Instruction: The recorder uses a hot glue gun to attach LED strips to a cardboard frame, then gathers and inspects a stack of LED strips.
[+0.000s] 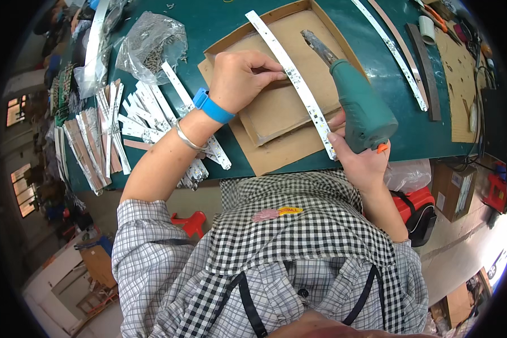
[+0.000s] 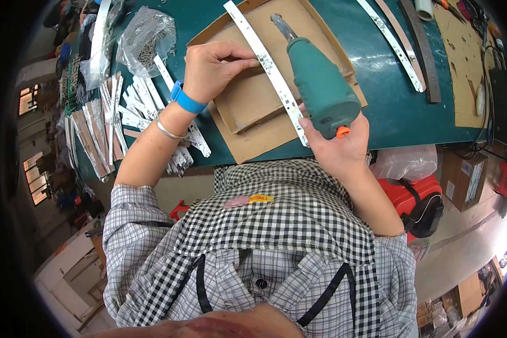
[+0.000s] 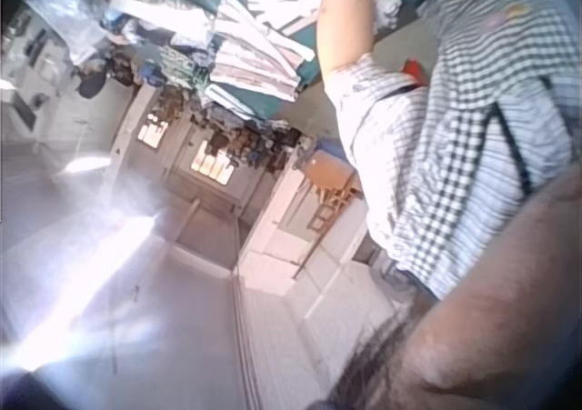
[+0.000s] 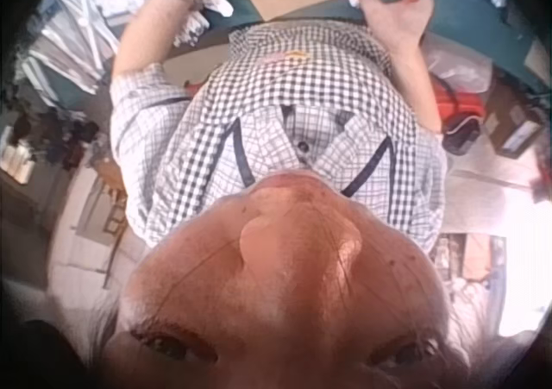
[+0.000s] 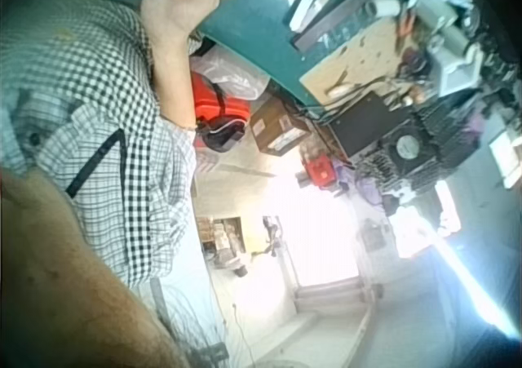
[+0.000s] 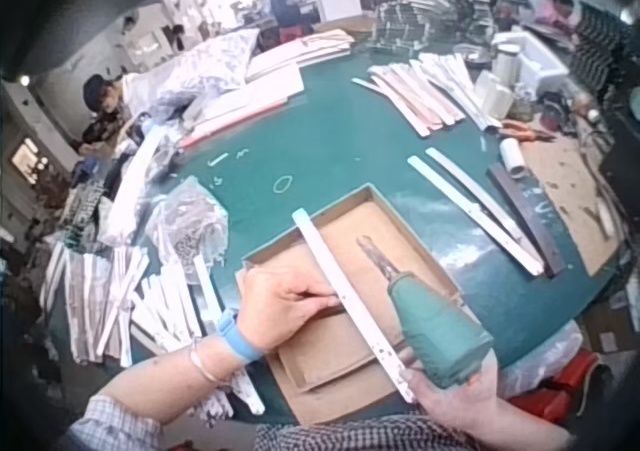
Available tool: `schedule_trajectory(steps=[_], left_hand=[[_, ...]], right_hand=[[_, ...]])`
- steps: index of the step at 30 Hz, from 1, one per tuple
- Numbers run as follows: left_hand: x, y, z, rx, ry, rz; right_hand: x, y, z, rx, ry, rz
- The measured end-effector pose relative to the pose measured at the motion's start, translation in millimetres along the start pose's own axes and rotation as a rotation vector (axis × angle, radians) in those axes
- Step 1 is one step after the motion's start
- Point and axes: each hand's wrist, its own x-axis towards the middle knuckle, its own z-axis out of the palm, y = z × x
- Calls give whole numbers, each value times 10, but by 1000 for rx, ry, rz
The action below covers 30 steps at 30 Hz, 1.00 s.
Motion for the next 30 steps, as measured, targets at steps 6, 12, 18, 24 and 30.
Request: schedule_trajectory(steps=[6,12,18,24,30], left_hand=[[-20,21,-28,24,3,56],[-72,43,-52,91,-14,109],[-77,39,-34,52,12,119],[-58,28,-25,99,3,153],[-74,-5,15,125,21,174]], right_hand=[[-23,22,38,-105,1,-77],[-18,129,-18,-157,-96,-99],[-15,68,45,-54,-95,-81],[-2,13,46,19,-99,0],[0,75,20,-75,-75,-100]])
